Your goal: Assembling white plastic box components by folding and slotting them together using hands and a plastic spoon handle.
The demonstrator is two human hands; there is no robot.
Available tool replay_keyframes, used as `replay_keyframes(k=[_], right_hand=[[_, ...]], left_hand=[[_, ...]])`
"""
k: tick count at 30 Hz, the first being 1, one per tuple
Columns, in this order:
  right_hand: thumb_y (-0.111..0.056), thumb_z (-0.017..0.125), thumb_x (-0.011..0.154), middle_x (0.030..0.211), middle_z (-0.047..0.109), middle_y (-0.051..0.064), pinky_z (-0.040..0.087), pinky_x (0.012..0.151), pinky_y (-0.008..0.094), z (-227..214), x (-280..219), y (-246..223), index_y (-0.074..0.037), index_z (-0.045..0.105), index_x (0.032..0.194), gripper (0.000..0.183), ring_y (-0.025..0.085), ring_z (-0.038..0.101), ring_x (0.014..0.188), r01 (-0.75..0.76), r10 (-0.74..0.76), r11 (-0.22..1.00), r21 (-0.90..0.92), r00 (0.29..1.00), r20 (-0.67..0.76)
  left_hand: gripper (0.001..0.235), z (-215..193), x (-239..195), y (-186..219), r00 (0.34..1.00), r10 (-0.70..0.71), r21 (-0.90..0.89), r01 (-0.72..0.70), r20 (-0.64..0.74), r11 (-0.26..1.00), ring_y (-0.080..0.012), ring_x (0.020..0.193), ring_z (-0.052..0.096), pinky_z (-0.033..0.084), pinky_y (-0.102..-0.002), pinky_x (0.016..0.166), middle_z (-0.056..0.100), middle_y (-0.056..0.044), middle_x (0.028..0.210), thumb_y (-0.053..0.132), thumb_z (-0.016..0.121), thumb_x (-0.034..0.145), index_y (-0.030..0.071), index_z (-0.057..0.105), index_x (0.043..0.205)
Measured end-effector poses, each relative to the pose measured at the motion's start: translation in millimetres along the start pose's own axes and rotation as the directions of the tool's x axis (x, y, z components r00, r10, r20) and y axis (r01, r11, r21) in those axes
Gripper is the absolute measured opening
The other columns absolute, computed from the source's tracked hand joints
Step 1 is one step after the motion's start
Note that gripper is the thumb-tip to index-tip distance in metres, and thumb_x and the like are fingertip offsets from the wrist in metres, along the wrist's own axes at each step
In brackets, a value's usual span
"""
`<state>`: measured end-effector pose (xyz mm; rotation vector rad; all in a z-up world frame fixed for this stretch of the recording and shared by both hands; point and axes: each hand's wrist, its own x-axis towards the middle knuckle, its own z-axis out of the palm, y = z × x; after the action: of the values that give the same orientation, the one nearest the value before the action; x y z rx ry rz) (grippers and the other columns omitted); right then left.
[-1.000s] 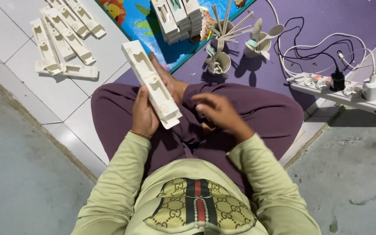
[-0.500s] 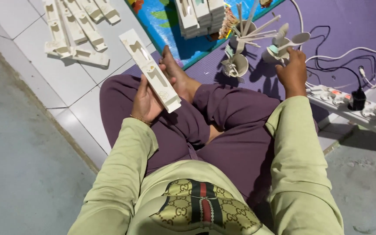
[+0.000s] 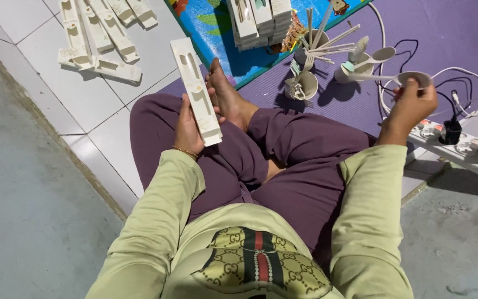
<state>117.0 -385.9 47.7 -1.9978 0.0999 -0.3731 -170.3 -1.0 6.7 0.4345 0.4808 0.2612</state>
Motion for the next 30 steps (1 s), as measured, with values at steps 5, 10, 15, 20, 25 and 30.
replay_keyframes(k=[5, 10, 15, 20, 25, 30], right_hand=[[-0.011, 0.057, 0.100, 0.095, 0.074, 0.004, 0.061, 0.073, 0.024, -16.5, -27.0, -32.7, -0.009, 0.063, 0.110, 0.012, 0.012, 0.073, 0.080, -0.250, 0.225, 0.904, 0.347, 0.968, 0.109], [0.001, 0.040, 0.114, 0.117, 0.068, 0.020, 0.064, 0.083, 0.034, -20.1, -74.1, -79.1, 0.000, 0.045, 0.120, 0.008, 0.027, 0.073, 0.086, 0.233, -0.276, 0.960, 0.158, 0.889, 0.365], [0.015, 0.035, 0.086, 0.091, 0.071, 0.026, 0.057, 0.060, 0.045, -2.4, -113.5, -92.0, 0.003, 0.057, 0.116, 0.039, 0.039, 0.072, 0.071, 0.373, -0.327, 0.927, 0.033, 0.764, 0.555], [0.003, 0.050, 0.098, 0.084, 0.073, 0.020, 0.054, 0.070, 0.053, 3.6, -127.8, -68.9, -0.003, 0.062, 0.113, 0.020, 0.045, 0.071, 0.078, 0.422, -0.267, 0.895, -0.142, 0.764, 0.588], [-0.011, 0.061, 0.104, 0.089, 0.074, 0.019, 0.055, 0.077, 0.055, 3.7, -129.4, -48.9, -0.008, 0.069, 0.111, 0.011, 0.045, 0.071, 0.088, 0.420, -0.125, 0.856, -0.303, 0.735, 0.667], [-0.016, 0.062, 0.103, 0.079, 0.073, 0.009, 0.052, 0.069, 0.039, 11.6, -145.4, -40.2, -0.016, 0.076, 0.103, 0.013, 0.030, 0.069, 0.072, 0.263, -0.107, 0.950, -0.166, 0.778, 0.620]], left_hand=[[0.071, -3.3, -2.4, -0.5, 0.999, -0.024, 0.027, 0.024, -0.023, 0.999, -0.0147, 0.083, 0.067, 0.060, -0.033, 0.067, 0.066, -0.008, 0.129, 0.059, 0.042, 0.098, 0.008, 0.047, 0.148], [0.075, 2.5, -10.3, -1.4, 0.998, -0.030, 0.030, 0.032, -0.047, 0.999, -0.0145, 0.086, 0.065, 0.058, -0.033, 0.066, 0.064, -0.007, 0.130, 0.059, 0.050, 0.094, 0.006, 0.046, 0.147], [0.067, 13.5, -19.4, -6.0, 0.980, -0.178, 0.011, 0.180, -0.083, 0.984, -0.0231, 0.096, 0.074, 0.068, -0.049, 0.080, 0.062, -0.003, 0.143, 0.063, 0.051, 0.095, 0.012, 0.060, 0.138], [0.060, 38.2, -33.3, -1.3, 0.983, -0.179, -0.006, 0.179, -0.031, 0.984, -0.0289, 0.109, 0.070, 0.063, -0.057, 0.088, 0.053, -0.004, 0.152, 0.054, 0.050, 0.098, 0.012, 0.054, 0.142], [0.057, 49.9, -44.6, 3.5, 0.981, -0.194, -0.030, 0.194, 0.002, 0.980, -0.0348, 0.128, 0.059, 0.052, -0.064, 0.102, 0.044, -0.003, 0.160, 0.045, 0.048, 0.100, 0.012, 0.048, 0.146], [0.038, 40.7, -43.8, -7.3, 0.990, -0.134, -0.059, 0.136, 0.046, 0.989, -0.0409, 0.127, 0.060, 0.054, -0.066, 0.099, 0.047, -0.008, 0.157, 0.031, 0.048, 0.100, 0.027, 0.049, 0.138]])
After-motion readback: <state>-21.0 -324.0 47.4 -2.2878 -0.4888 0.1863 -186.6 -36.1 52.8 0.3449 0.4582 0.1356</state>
